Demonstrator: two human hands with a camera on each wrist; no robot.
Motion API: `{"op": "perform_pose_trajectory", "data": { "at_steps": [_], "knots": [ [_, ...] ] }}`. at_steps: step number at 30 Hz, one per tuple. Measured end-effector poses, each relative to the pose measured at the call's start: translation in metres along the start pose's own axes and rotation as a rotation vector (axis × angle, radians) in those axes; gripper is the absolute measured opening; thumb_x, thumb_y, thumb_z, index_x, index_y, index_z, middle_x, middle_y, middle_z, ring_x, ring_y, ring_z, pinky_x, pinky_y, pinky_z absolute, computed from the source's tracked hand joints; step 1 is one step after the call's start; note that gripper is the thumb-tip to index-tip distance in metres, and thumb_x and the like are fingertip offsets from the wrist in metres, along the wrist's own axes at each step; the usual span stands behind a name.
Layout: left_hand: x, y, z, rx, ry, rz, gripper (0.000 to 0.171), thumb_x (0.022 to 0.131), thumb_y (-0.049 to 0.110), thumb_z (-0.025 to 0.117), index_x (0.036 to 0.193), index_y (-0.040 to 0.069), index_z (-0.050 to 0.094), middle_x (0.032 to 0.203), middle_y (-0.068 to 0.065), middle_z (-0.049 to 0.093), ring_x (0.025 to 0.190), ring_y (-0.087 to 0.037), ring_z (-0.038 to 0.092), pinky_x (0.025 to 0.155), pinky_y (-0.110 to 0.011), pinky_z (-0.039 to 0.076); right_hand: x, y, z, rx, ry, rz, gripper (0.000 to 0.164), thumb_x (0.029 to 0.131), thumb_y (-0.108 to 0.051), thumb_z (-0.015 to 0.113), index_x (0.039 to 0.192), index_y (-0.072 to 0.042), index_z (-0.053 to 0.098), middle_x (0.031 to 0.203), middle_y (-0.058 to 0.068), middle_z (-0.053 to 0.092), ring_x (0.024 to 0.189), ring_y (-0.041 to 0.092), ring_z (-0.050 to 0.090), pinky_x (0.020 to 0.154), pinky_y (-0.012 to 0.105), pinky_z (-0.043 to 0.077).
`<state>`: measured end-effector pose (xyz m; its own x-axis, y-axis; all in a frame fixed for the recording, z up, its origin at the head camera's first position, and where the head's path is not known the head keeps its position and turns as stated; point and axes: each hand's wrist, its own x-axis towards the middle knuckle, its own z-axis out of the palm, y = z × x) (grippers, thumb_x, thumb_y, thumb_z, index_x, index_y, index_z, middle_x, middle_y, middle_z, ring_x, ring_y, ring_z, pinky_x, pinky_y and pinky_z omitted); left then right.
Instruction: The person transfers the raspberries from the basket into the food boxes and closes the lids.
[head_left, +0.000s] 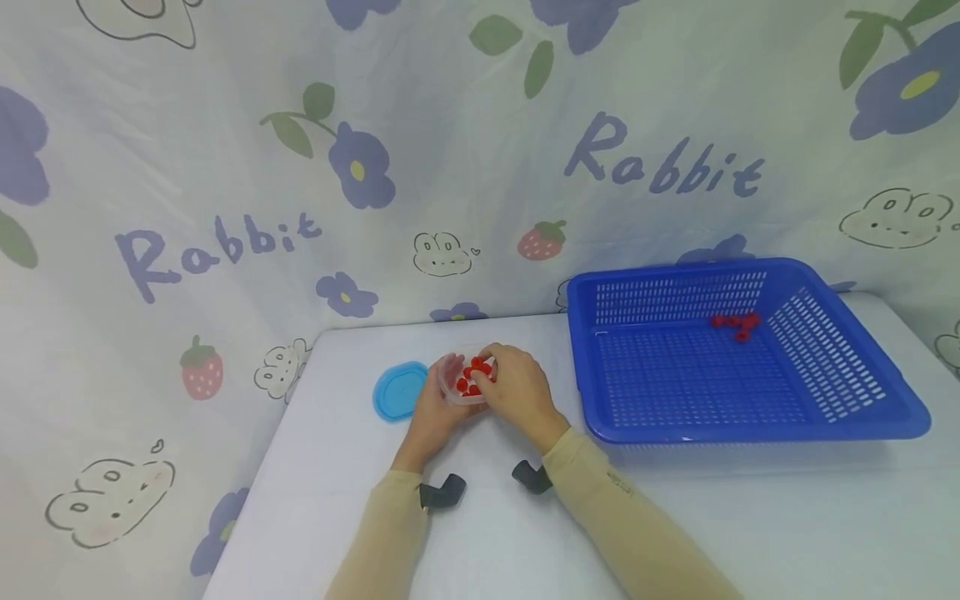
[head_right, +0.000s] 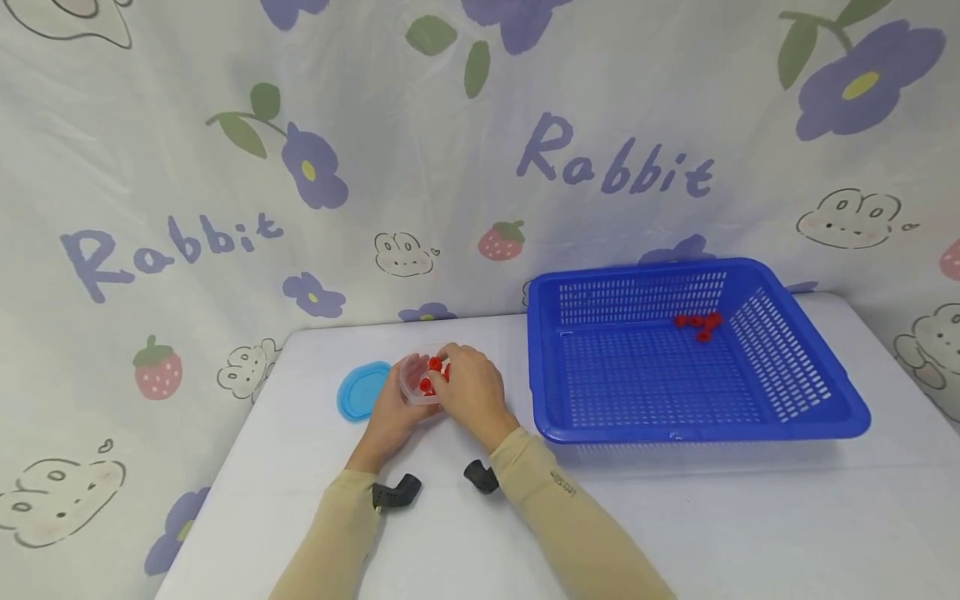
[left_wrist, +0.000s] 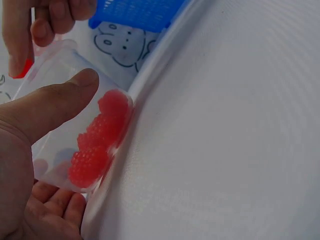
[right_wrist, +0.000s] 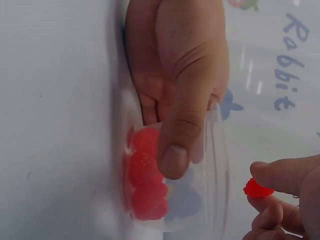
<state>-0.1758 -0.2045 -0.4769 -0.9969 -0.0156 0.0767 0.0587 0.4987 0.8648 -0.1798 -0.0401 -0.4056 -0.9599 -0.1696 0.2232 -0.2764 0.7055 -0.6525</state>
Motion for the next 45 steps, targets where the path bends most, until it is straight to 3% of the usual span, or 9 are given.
{"op": "perform_pose_trajectory", "data": {
  "at_steps": [18, 29, 45],
  "knots": [
    [0.001, 0.001, -0.002, -0.001, -0.023, 0.021, 0.097, 0.063, 0.053, 0.078, 0.141, 0.026, 0.029, 0.140, 0.014, 0.041, 0.131, -0.011, 0.035, 0.102, -0.044, 0.036, 0.002, 0.015, 0.017, 0.012, 0.013, -0.020, 0.028, 0.081, -0.029, 0.070, 0.102, -0.011, 0.066, 0.068, -0.004, 0.051, 0.059, 0.011, 0.047, 0.051, 0.019, 0.042],
    [0.000, 0.003, -0.003, 0.012, -0.024, 0.014, 0.095, 0.063, 0.056, 0.076, 0.141, 0.029, 0.028, 0.139, 0.014, 0.041, 0.131, -0.012, 0.035, 0.103, -0.045, 0.035, 0.002, 0.018, 0.019, 0.030, 0.022, -0.028, 0.024, 0.081, -0.025, 0.070, 0.101, -0.012, 0.066, 0.068, -0.005, 0.051, 0.061, 0.011, 0.048, 0.054, 0.020, 0.043],
    [0.000, 0.000, -0.003, -0.005, -0.030, 0.017, 0.092, 0.066, 0.048, 0.079, 0.141, 0.028, 0.029, 0.139, 0.013, 0.042, 0.131, -0.013, 0.035, 0.103, -0.045, 0.035, 0.000, 0.015, 0.016, 0.060, -0.005, -0.012, 0.024, 0.081, -0.026, 0.070, 0.102, -0.013, 0.067, 0.066, -0.005, 0.050, 0.060, 0.012, 0.047, 0.051, 0.021, 0.042]
  ]
}}
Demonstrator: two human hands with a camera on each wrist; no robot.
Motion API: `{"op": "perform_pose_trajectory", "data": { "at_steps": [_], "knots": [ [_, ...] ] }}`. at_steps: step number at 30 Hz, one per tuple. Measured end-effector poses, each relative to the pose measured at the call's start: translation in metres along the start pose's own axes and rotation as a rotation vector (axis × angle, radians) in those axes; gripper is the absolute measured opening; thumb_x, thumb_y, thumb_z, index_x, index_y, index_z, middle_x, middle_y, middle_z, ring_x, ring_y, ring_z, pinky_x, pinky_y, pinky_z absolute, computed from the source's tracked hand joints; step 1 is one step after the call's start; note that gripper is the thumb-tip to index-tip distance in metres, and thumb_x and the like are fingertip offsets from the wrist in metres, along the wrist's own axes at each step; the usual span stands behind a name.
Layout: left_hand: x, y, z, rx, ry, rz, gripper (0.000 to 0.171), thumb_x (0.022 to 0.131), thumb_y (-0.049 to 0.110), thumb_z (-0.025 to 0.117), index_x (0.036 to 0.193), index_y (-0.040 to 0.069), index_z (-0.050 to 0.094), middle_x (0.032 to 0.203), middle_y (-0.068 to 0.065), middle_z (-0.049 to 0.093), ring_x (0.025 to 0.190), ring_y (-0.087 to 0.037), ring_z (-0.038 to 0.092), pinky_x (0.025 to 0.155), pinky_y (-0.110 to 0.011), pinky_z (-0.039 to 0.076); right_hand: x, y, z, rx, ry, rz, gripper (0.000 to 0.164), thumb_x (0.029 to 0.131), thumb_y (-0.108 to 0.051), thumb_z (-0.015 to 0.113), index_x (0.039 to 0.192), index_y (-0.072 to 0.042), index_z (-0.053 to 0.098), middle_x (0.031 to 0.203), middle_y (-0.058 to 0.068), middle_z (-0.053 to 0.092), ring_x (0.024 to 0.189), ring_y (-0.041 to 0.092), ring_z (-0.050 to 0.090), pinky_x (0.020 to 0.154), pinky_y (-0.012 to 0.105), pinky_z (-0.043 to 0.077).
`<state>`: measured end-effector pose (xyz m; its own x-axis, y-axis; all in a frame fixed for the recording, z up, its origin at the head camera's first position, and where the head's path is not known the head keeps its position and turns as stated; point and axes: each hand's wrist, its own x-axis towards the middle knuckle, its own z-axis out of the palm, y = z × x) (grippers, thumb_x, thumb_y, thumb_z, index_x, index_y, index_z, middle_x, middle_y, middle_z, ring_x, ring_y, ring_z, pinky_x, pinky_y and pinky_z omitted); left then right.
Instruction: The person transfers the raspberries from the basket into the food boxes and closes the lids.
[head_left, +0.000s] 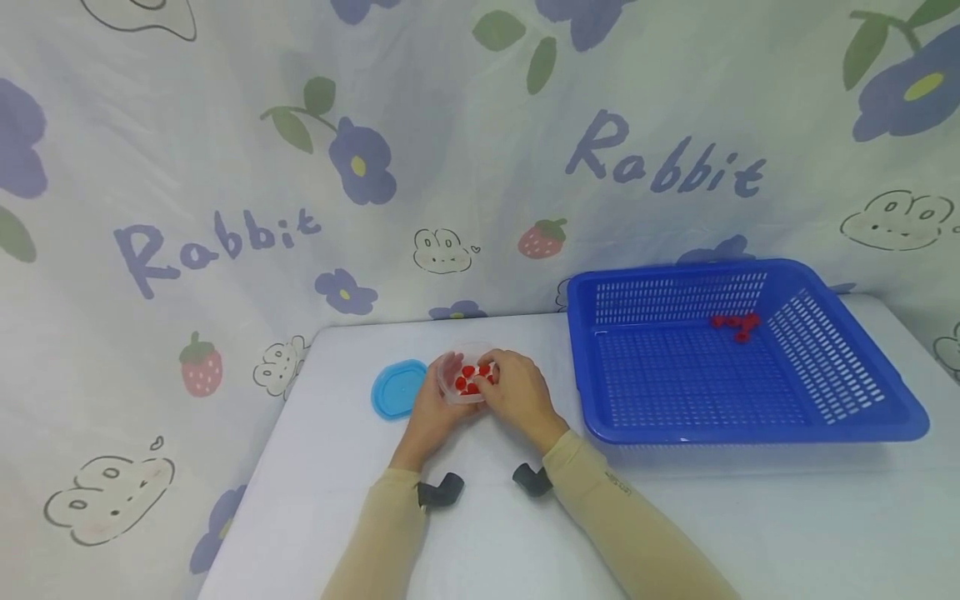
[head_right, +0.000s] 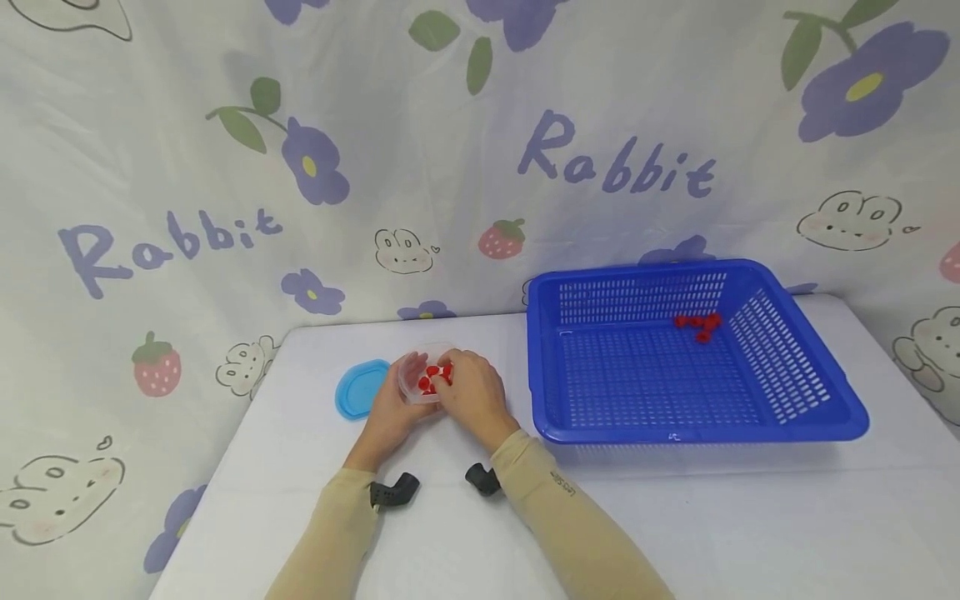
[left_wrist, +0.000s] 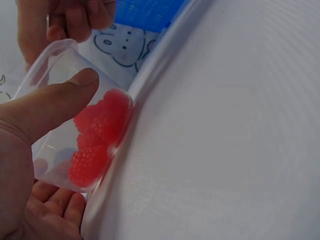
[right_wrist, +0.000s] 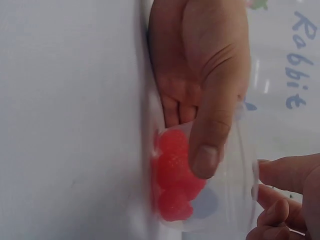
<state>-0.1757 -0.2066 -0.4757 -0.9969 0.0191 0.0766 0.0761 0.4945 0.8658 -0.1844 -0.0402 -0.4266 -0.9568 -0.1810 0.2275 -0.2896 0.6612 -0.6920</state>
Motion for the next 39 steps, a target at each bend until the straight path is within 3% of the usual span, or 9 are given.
{"op": "perform_pose_trajectory", "data": {
  "at_steps": [11, 14, 28, 39],
  "knots": [
    [-0.001, 0.014, -0.006, -0.022, -0.041, 0.000, 0.089, 0.072, 0.034, 0.079, 0.143, 0.020, 0.027, 0.143, 0.005, 0.039, 0.133, -0.019, 0.033, 0.104, -0.048, 0.032, -0.008, -0.023, -0.020, 0.033, 0.006, -0.060, 0.023, 0.083, -0.026, 0.067, 0.104, -0.015, 0.066, 0.069, -0.002, 0.053, 0.062, 0.011, 0.047, 0.052, 0.022, 0.042],
    [0.002, 0.002, -0.004, -0.019, -0.028, 0.012, 0.090, 0.070, 0.040, 0.079, 0.141, 0.026, 0.027, 0.140, 0.012, 0.040, 0.132, -0.014, 0.034, 0.104, -0.048, 0.032, -0.012, -0.029, -0.025, 0.046, 0.007, -0.080, 0.022, 0.084, -0.026, 0.067, 0.103, -0.016, 0.066, 0.069, -0.001, 0.053, 0.062, 0.011, 0.047, 0.052, 0.022, 0.041],
    [-0.001, 0.003, -0.003, -0.011, -0.026, 0.006, 0.092, 0.068, 0.047, 0.079, 0.141, 0.025, 0.028, 0.139, 0.010, 0.042, 0.131, -0.016, 0.035, 0.104, -0.048, 0.033, -0.034, -0.052, -0.063, 0.067, 0.084, -0.198, 0.018, 0.084, -0.025, 0.067, 0.101, -0.017, 0.067, 0.068, -0.006, 0.051, 0.062, 0.007, 0.046, 0.051, 0.020, 0.040],
    [0.000, 0.004, 0.001, -0.009, 0.003, -0.060, 0.097, 0.061, 0.050, 0.081, 0.140, 0.032, 0.028, 0.137, 0.018, 0.041, 0.130, -0.011, 0.035, 0.103, -0.047, 0.035, -0.041, -0.044, -0.099, -0.004, 0.142, -0.233, 0.021, 0.083, -0.024, 0.069, 0.103, -0.018, 0.067, 0.069, -0.007, 0.047, 0.060, 0.007, 0.041, 0.047, 0.021, 0.037]
  ]
}}
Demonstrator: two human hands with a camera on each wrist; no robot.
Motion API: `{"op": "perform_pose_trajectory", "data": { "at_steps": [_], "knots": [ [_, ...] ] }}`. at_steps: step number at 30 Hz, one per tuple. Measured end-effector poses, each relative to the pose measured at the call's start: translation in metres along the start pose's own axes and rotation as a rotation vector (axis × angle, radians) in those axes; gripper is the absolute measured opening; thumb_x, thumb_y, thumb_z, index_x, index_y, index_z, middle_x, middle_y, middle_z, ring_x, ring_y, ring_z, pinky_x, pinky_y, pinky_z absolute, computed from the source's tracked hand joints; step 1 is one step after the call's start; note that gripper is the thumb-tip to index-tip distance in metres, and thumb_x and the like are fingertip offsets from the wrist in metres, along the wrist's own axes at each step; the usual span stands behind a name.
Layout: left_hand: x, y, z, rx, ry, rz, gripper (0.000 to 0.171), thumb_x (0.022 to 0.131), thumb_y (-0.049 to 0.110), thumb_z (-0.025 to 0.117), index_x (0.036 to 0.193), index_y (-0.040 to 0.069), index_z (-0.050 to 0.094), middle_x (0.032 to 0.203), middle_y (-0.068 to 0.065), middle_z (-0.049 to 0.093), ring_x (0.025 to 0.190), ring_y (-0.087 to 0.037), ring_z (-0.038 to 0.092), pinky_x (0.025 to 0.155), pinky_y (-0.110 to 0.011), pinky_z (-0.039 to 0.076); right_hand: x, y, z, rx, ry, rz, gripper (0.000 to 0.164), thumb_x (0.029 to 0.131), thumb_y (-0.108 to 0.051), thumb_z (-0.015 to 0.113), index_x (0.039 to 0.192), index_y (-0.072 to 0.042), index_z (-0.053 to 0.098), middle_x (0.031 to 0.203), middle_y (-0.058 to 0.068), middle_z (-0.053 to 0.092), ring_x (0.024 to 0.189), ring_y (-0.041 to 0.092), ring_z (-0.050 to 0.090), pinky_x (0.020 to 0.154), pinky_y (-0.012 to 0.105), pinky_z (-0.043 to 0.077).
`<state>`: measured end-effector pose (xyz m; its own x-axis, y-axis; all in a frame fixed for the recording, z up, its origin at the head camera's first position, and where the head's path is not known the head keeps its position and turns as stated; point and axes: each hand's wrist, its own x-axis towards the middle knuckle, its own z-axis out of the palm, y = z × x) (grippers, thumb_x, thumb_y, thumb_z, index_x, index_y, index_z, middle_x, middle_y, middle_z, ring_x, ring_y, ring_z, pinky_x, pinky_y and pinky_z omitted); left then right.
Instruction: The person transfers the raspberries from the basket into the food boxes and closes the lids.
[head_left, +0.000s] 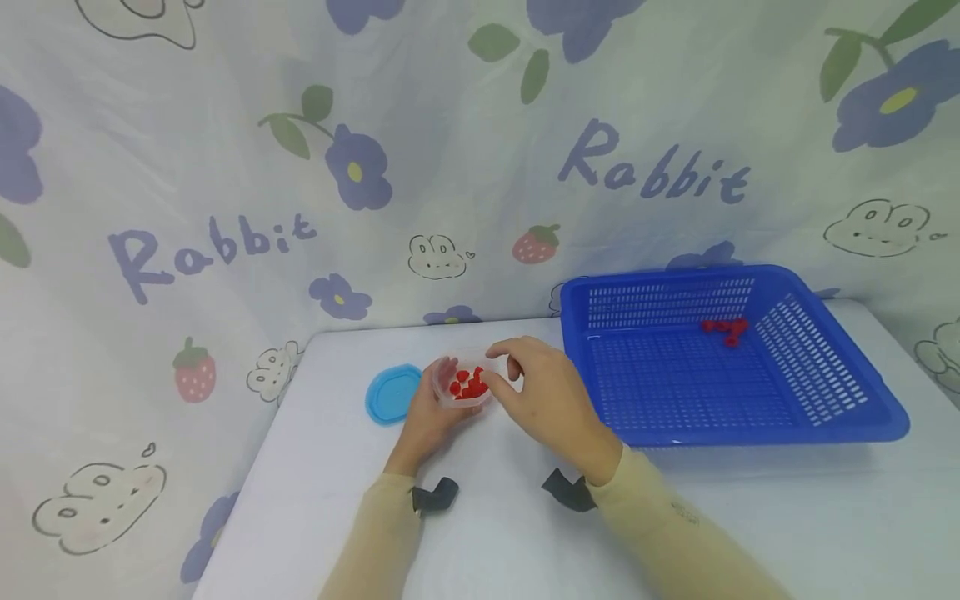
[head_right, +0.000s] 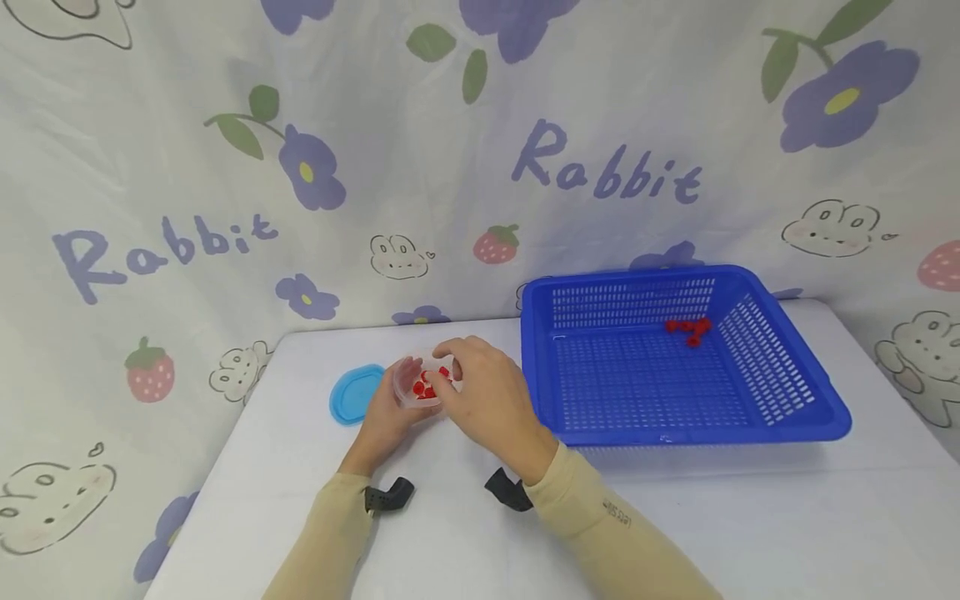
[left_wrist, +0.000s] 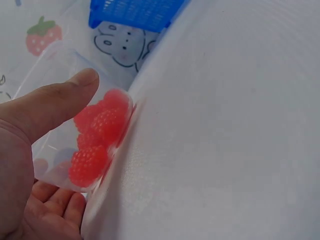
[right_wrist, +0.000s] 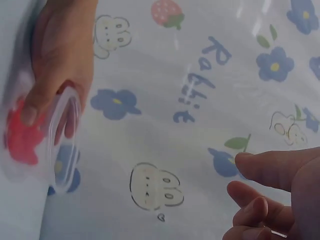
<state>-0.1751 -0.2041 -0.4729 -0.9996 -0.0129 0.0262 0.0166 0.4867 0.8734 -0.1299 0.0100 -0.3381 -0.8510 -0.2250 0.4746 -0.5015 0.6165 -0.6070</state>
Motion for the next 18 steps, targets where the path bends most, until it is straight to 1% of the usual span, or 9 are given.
{"op": "perform_pose_trajectory", "data": {
  "at_steps": [5, 10, 15, 18],
  "knots": [
    [0.000, -0.001, 0.002, 0.007, -0.005, -0.007, 0.096, 0.060, 0.053, 0.079, 0.140, 0.036, 0.028, 0.137, 0.019, 0.041, 0.130, -0.010, 0.035, 0.101, -0.045, 0.037, -0.002, 0.011, -0.020, -0.046, 0.003, 0.005, 0.023, 0.082, -0.025, 0.070, 0.104, -0.018, 0.067, 0.070, -0.006, 0.047, 0.063, 0.008, 0.042, 0.049, 0.022, 0.038],
    [-0.002, -0.002, -0.001, -0.003, -0.018, 0.005, 0.097, 0.062, 0.051, 0.080, 0.141, 0.033, 0.027, 0.139, 0.016, 0.040, 0.131, -0.014, 0.033, 0.099, -0.047, 0.040, -0.001, 0.023, -0.039, -0.077, 0.024, -0.027, 0.022, 0.082, -0.025, 0.071, 0.102, -0.014, 0.067, 0.069, -0.004, 0.046, 0.061, 0.010, 0.042, 0.049, 0.024, 0.037],
    [-0.003, -0.001, -0.003, -0.004, -0.011, 0.002, 0.096, 0.062, 0.049, 0.081, 0.140, 0.031, 0.029, 0.137, 0.016, 0.042, 0.131, -0.012, 0.034, 0.098, -0.046, 0.041, 0.002, 0.036, -0.056, -0.122, 0.036, -0.052, 0.024, 0.082, -0.026, 0.071, 0.101, -0.011, 0.067, 0.068, -0.004, 0.046, 0.059, 0.011, 0.040, 0.050, 0.025, 0.035],
    [-0.002, -0.001, -0.002, 0.003, -0.016, 0.003, 0.095, 0.062, 0.050, 0.080, 0.140, 0.032, 0.029, 0.137, 0.018, 0.041, 0.131, -0.012, 0.034, 0.098, -0.045, 0.041, 0.005, 0.047, -0.065, -0.148, 0.038, -0.053, 0.024, 0.082, -0.025, 0.070, 0.100, -0.011, 0.067, 0.069, -0.002, 0.047, 0.058, 0.013, 0.040, 0.050, 0.027, 0.034]
  ]
}}
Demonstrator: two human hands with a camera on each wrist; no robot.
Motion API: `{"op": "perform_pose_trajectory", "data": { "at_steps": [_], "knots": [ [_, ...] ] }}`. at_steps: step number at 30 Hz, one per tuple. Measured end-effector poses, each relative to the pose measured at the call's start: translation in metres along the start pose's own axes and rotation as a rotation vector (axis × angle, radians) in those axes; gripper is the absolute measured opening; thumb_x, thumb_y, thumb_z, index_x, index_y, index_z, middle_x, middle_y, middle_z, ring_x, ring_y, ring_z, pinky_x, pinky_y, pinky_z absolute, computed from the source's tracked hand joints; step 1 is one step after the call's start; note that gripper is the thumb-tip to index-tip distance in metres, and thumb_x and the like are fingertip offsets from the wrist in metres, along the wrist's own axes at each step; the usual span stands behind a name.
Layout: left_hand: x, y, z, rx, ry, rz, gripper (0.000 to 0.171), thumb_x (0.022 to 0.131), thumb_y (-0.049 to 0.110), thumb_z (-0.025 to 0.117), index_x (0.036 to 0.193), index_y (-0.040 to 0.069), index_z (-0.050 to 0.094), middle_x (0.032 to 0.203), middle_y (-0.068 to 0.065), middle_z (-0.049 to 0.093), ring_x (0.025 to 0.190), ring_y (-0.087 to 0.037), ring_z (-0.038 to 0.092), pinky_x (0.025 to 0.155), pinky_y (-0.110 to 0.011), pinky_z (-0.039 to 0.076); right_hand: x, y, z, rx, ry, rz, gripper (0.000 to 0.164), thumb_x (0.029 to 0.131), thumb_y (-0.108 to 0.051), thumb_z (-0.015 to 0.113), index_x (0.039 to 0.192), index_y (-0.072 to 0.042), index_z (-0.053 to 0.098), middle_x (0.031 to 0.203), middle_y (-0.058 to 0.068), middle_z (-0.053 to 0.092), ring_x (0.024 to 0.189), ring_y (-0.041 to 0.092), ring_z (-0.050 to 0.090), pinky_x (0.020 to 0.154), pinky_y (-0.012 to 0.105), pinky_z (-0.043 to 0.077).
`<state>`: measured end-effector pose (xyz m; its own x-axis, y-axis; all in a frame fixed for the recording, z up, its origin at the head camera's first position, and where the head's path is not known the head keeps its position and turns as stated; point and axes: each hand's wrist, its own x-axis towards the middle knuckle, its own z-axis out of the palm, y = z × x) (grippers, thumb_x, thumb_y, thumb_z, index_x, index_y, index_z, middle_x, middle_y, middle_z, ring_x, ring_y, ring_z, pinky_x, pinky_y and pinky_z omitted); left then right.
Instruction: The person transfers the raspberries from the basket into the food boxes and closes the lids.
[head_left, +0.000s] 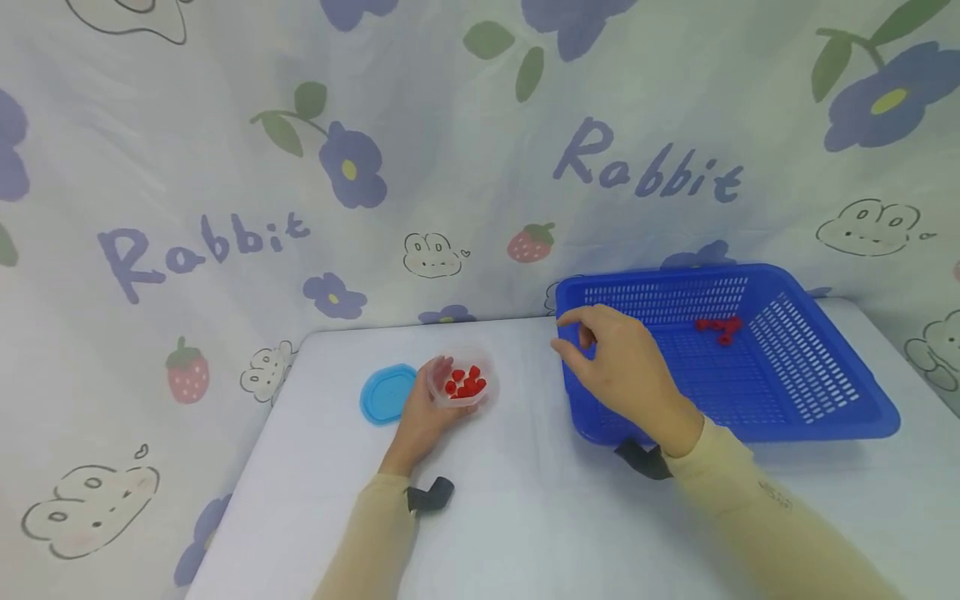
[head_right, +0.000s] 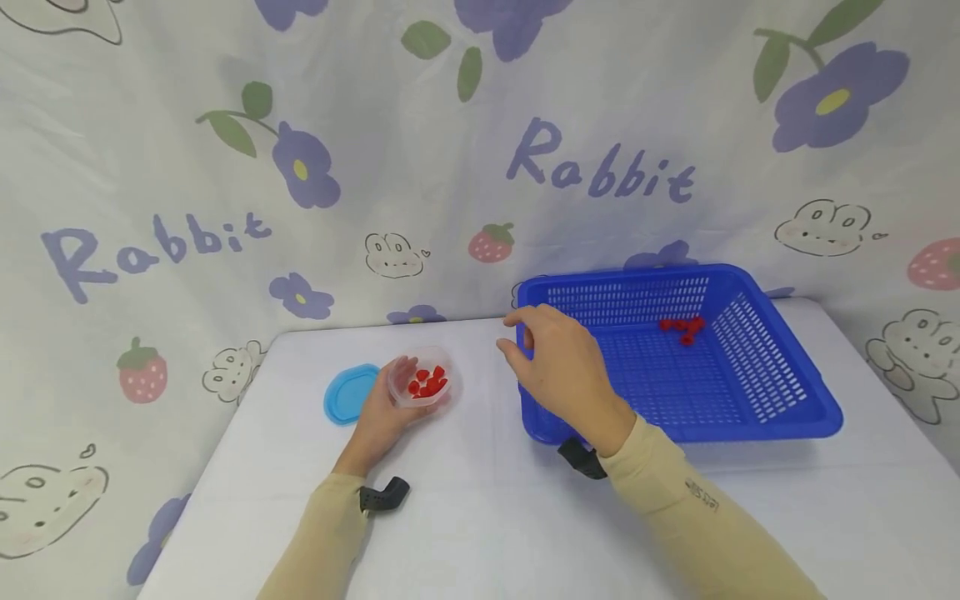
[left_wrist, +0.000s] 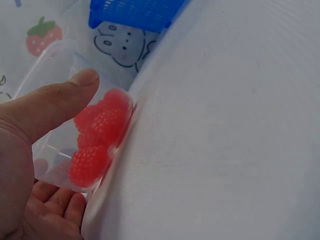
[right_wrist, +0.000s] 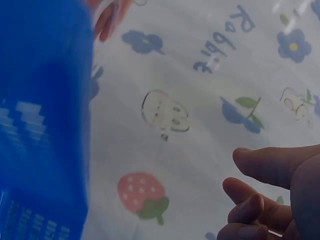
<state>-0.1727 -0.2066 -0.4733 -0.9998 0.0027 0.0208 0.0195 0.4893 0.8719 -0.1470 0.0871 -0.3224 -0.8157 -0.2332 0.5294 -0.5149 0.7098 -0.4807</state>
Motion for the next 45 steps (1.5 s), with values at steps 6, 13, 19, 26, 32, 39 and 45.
{"op": "perform_pose_trajectory", "data": {
  "at_steps": [6, 13, 19, 26, 32, 39, 45],
  "knots": [
    [0.000, -0.001, -0.001, 0.003, 0.001, -0.002, 0.096, 0.062, 0.051, 0.080, 0.140, 0.033, 0.029, 0.138, 0.016, 0.041, 0.131, -0.013, 0.033, 0.098, -0.046, 0.041, 0.006, 0.027, -0.011, -0.037, -0.007, 0.014, 0.021, 0.083, -0.023, 0.070, 0.099, -0.010, 0.067, 0.068, -0.001, 0.048, 0.053, 0.014, 0.038, 0.048, 0.028, 0.032],
    [-0.001, 0.000, 0.000, -0.006, 0.001, -0.011, 0.096, 0.061, 0.051, 0.081, 0.140, 0.032, 0.030, 0.137, 0.016, 0.042, 0.130, -0.013, 0.034, 0.097, -0.046, 0.041, 0.012, 0.058, -0.021, -0.096, -0.046, 0.067, 0.022, 0.085, -0.023, 0.067, 0.101, -0.008, 0.067, 0.067, 0.001, 0.049, 0.048, 0.014, 0.035, 0.043, 0.029, 0.029],
    [-0.001, 0.000, 0.001, 0.004, 0.004, -0.015, 0.096, 0.059, 0.054, 0.080, 0.139, 0.034, 0.030, 0.135, 0.019, 0.042, 0.130, -0.012, 0.034, 0.098, -0.046, 0.040, 0.015, 0.076, -0.033, -0.131, -0.089, 0.124, 0.025, 0.085, -0.023, 0.066, 0.103, -0.005, 0.067, 0.068, 0.003, 0.051, 0.049, 0.015, 0.039, 0.043, 0.030, 0.031],
    [-0.001, 0.000, 0.002, 0.004, 0.005, -0.020, 0.095, 0.060, 0.052, 0.081, 0.139, 0.037, 0.029, 0.135, 0.020, 0.042, 0.130, -0.012, 0.033, 0.098, -0.047, 0.041, 0.019, 0.101, -0.042, -0.180, -0.148, 0.195, 0.027, 0.086, -0.025, 0.064, 0.105, -0.006, 0.066, 0.068, 0.004, 0.053, 0.046, 0.017, 0.041, 0.040, 0.031, 0.031],
    [-0.001, 0.000, 0.002, -0.003, 0.001, -0.013, 0.093, 0.063, 0.045, 0.082, 0.139, 0.037, 0.028, 0.136, 0.020, 0.041, 0.130, -0.012, 0.033, 0.098, -0.046, 0.041, 0.023, 0.127, -0.049, -0.204, -0.229, 0.274, 0.030, 0.087, -0.026, 0.062, 0.107, -0.003, 0.064, 0.070, 0.007, 0.059, 0.047, 0.018, 0.047, 0.039, 0.032, 0.036],
    [0.000, 0.000, 0.001, 0.004, 0.004, -0.020, 0.095, 0.061, 0.052, 0.081, 0.139, 0.036, 0.028, 0.135, 0.021, 0.041, 0.130, -0.011, 0.034, 0.097, -0.046, 0.042, 0.027, 0.161, -0.053, -0.221, -0.365, 0.388, 0.041, 0.090, -0.030, 0.057, 0.115, 0.002, 0.057, 0.068, 0.010, 0.064, 0.038, 0.019, 0.052, 0.037, 0.034, 0.043],
    [0.000, 0.000, 0.000, 0.001, 0.004, -0.020, 0.096, 0.061, 0.050, 0.081, 0.140, 0.035, 0.028, 0.136, 0.020, 0.041, 0.130, -0.012, 0.033, 0.096, -0.045, 0.042, 0.028, 0.187, -0.052, -0.262, -0.463, 0.418, 0.046, 0.088, -0.030, 0.058, 0.113, 0.008, 0.057, 0.090, 0.023, 0.066, 0.060, 0.028, 0.062, 0.062, 0.049, 0.051]
  ]
}}
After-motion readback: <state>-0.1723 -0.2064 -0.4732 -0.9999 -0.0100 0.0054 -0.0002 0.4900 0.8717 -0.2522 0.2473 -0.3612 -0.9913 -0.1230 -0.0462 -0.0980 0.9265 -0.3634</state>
